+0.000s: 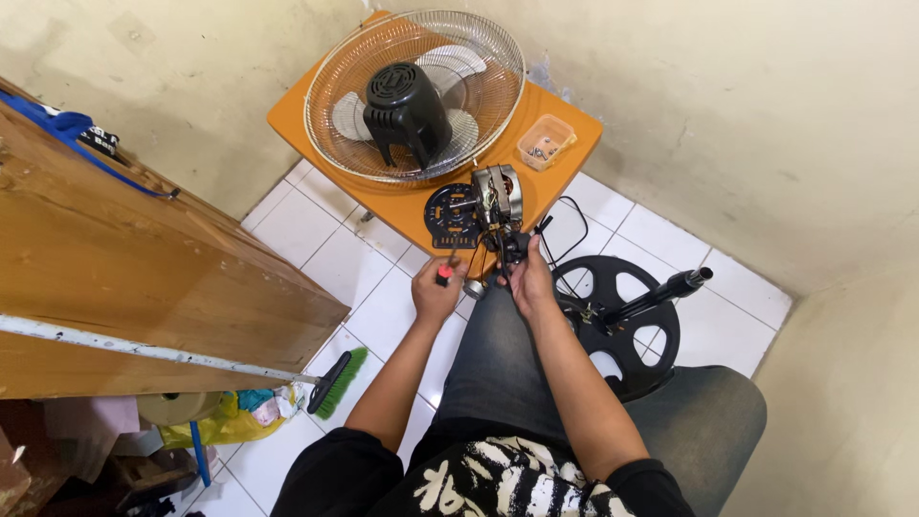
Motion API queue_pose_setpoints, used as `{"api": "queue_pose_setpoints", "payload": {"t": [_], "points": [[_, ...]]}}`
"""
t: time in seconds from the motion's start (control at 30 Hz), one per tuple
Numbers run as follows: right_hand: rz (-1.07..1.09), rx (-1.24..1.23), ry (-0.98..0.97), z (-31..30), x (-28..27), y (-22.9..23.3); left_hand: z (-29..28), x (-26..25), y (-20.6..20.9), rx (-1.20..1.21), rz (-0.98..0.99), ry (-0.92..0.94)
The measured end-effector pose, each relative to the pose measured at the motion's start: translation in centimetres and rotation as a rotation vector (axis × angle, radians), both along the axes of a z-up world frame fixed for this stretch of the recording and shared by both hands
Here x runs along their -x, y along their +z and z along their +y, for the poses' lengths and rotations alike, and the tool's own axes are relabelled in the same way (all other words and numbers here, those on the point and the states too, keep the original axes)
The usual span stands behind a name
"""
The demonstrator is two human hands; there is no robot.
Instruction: The person sits on the floor and uses a screwdriver to remove screws from a disassembled electric fan motor. They detach the motor housing, separate the internal components, and place the screwdriver and parts on a nearby table.
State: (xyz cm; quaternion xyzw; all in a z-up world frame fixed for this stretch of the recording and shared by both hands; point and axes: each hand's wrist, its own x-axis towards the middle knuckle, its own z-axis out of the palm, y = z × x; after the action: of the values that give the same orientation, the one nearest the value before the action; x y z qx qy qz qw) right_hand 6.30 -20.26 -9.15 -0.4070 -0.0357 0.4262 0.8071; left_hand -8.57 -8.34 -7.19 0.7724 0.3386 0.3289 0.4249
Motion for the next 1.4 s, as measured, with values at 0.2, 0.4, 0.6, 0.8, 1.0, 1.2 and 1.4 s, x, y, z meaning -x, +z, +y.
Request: {"api": "queue_pose_setpoints", "payload": {"t": [0.2, 0.4, 0.6, 0.8, 1.0, 1.2, 1.4], "points": [[-0.004, -0.071, -0.015, -0.4, 0.2, -0.1, -2.1, -0.9, 2.6, -0.145, 0.09, -0.129], [-0.032, -0.092, -0.019, -0.5, -0.1, -1.1, -2.5, -2.0, 3.2, -0.007, 0.108, -0.21], [-0.012, -0.143, -0.02, -0.6, -0.2, -2.0, -2.2, -2.5, 3.6, -0.026, 0.082, -0.326], [0.026, -0.144, -0.004, -0.7, -0.3, -1.5, -1.3, -3.3, 3.5, 0.137, 0.123, -0.138], [0.081, -0.134, -0.012, -1.1, -0.1, -1.6, -0.2, -5.5, 3.1, 0.013, 0.042, -0.087], [0.114, -0.211, -0.034, -1.3, 0.2, -1.2, -0.5, -6.3, 3.8, 0.177, 0.184, -0.055], [0.03, -0.168, -0.135, -1.4, 0.7, -1.9, -1.3, -5.4, 3.8, -0.139, -0.072, 0.103]]}}
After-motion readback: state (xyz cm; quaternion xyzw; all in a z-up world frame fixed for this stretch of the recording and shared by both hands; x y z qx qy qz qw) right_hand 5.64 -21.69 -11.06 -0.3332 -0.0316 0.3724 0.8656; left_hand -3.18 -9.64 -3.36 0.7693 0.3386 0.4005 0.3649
